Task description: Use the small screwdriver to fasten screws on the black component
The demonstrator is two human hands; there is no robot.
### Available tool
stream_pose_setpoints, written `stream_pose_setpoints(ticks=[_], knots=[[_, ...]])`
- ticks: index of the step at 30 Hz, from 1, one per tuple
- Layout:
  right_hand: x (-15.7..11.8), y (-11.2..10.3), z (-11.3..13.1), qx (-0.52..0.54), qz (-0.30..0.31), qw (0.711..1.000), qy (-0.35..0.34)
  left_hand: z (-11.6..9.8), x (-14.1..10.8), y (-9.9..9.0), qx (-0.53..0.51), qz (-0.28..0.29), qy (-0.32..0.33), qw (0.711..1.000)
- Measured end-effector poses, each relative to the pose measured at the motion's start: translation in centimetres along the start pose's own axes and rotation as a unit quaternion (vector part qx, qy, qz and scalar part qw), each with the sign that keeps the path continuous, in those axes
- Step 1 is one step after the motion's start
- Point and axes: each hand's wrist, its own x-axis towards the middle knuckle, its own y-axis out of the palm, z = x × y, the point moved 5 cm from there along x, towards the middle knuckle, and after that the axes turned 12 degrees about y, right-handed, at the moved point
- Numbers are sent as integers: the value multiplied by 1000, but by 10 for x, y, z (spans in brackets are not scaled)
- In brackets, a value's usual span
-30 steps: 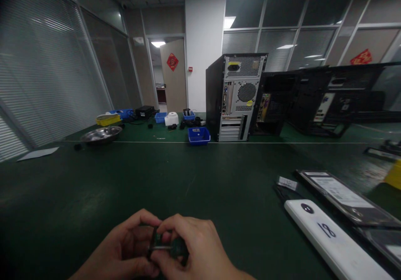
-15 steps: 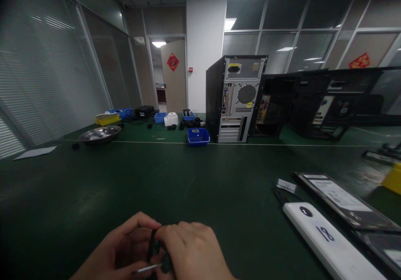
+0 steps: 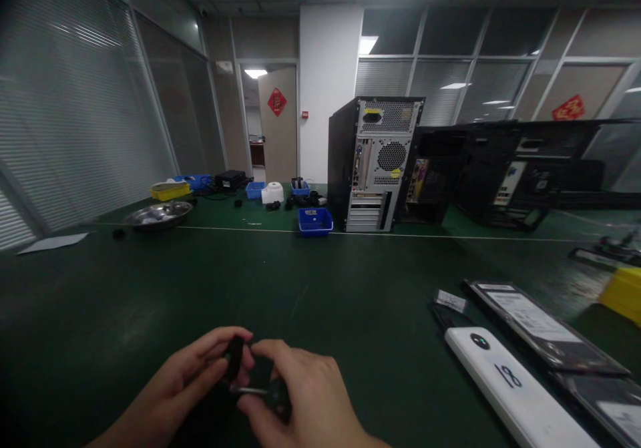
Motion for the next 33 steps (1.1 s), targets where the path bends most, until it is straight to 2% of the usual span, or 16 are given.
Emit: stream_pose_setpoints(ticks=[6, 12, 16, 20, 23, 29, 33], knots=[[1, 2, -7, -7, 13, 999, 36, -6, 6, -13, 53, -24, 25, 998], [1, -2, -4, 21, 30, 999, 34, -3, 4, -8, 71, 13, 11, 997], [3, -6, -2, 39, 28, 999, 15, -4, 3, -5, 134, 24, 11, 991], [4, -5, -5, 17, 25, 999, 12, -8, 2, 0, 158, 52, 16, 986], [4, -3, -6, -16, 32, 999, 10, -6, 1, 0, 153, 54, -10, 987], [3, -1, -1, -59, 50, 997, -6, -1, 5, -8, 102, -2, -21, 995], [2, -1, -3, -104, 41, 994, -7, 1, 6, -2, 36, 11, -6, 999]])
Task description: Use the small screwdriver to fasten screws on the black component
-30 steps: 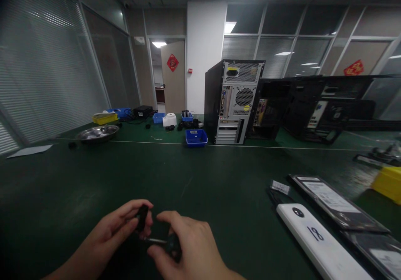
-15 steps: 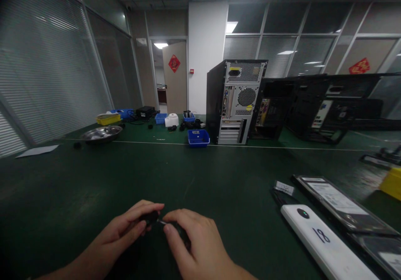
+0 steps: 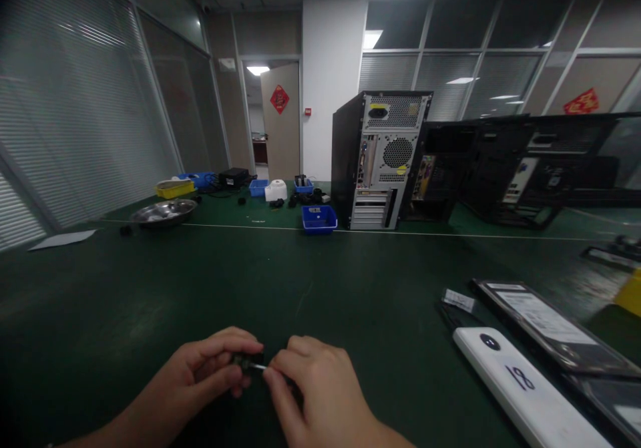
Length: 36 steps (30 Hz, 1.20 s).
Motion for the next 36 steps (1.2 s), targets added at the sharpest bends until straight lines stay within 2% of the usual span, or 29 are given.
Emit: stream_pose_setpoints(ticks=[5, 12, 14, 20, 26, 36], knots=[[-1, 0, 2, -38, -4, 999, -5, 1, -5, 5, -8, 10, -9, 1000], [-1, 1, 5, -56, -4, 998, -7, -10, -8, -1, 155, 17, 48, 987], [-2, 1, 5, -60, 1, 998, -9, -11, -8, -1, 172, 28, 62, 983], [-2, 3, 5, -41, 3, 999, -2, -6, -6, -1, 103, 8, 22, 994], [-3, 7, 7, -9, 11, 1000, -1, -6, -5, 3, -12, -12, -24, 1000], [0, 2, 3, 13, -1, 1000, 21, 7, -5, -2, -26, -7, -1, 1000]])
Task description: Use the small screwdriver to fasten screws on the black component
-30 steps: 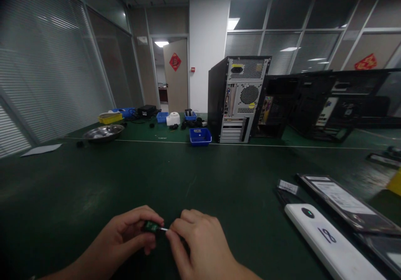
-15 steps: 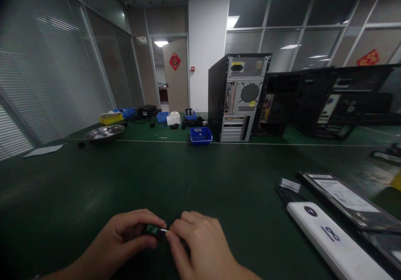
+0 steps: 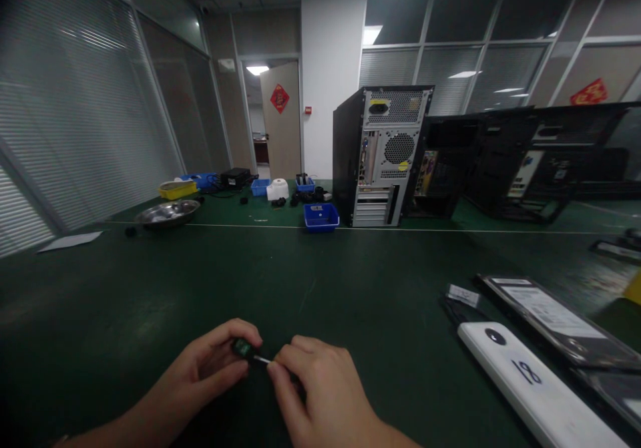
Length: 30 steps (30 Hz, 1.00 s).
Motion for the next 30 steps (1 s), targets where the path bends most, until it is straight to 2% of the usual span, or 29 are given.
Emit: stream_pose_setpoints(ticks=[7, 10, 13, 15, 18, 24, 30], knots=[[1, 1, -1, 15, 1, 1000, 8, -6, 6, -3, 79, -4, 36, 996], [1, 1, -2, 24, 2, 1000, 9, -5, 5, -1, 40, -3, 5, 999], [1, 0, -2, 37, 1, 999, 10, -4, 5, 3, -35, -13, -1, 999], [1, -1, -2, 48, 0, 999, 12, -4, 4, 5, -48, -10, -6, 999], [0, -1, -3, 58, 1, 998, 17, -3, 2, 5, -7, 7, -15, 1000], [0, 1, -3, 47, -2, 999, 17, -8, 0, 4, 45, 31, 37, 998], [0, 2, -2, 17, 2, 1000, 5, -10, -5, 8, 96, 59, 16, 993]])
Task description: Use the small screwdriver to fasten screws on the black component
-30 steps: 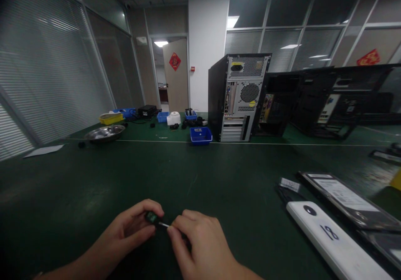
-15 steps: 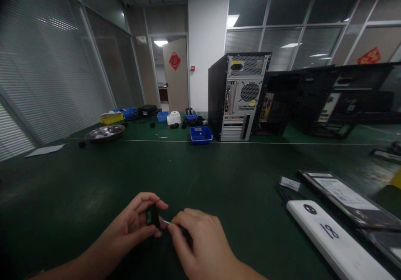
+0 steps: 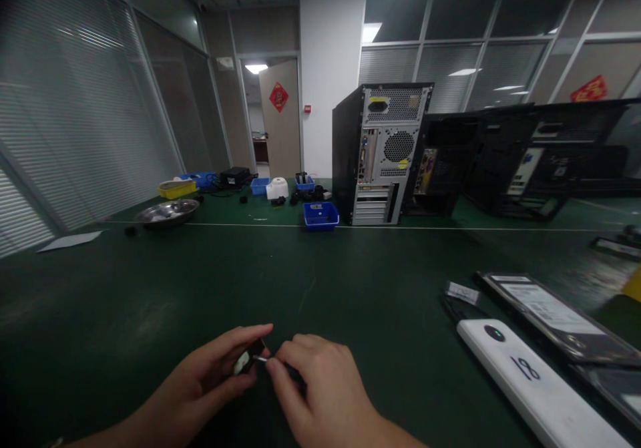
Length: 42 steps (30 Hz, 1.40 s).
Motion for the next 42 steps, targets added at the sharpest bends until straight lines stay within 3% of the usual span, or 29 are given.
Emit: stream_pose_setpoints(ticks=[4, 11, 30, 33, 42], knots=[[0, 0, 1, -27, 5, 1000, 4, -5, -1, -1, 41, 3, 9, 999], [1, 0, -2, -22, -8, 1000, 14, -17, 1, -7, 183, 5, 109, 977], [-2, 0, 0, -79, -19, 997, -2, -17, -2, -6, 207, 28, 164, 964], [-2, 0, 0, -58, -18, 998, -2, -17, -1, -7, 182, 14, 160, 970], [-1, 3, -1, -27, -13, 1000, 4, -10, 2, -9, 85, -26, 65, 994]])
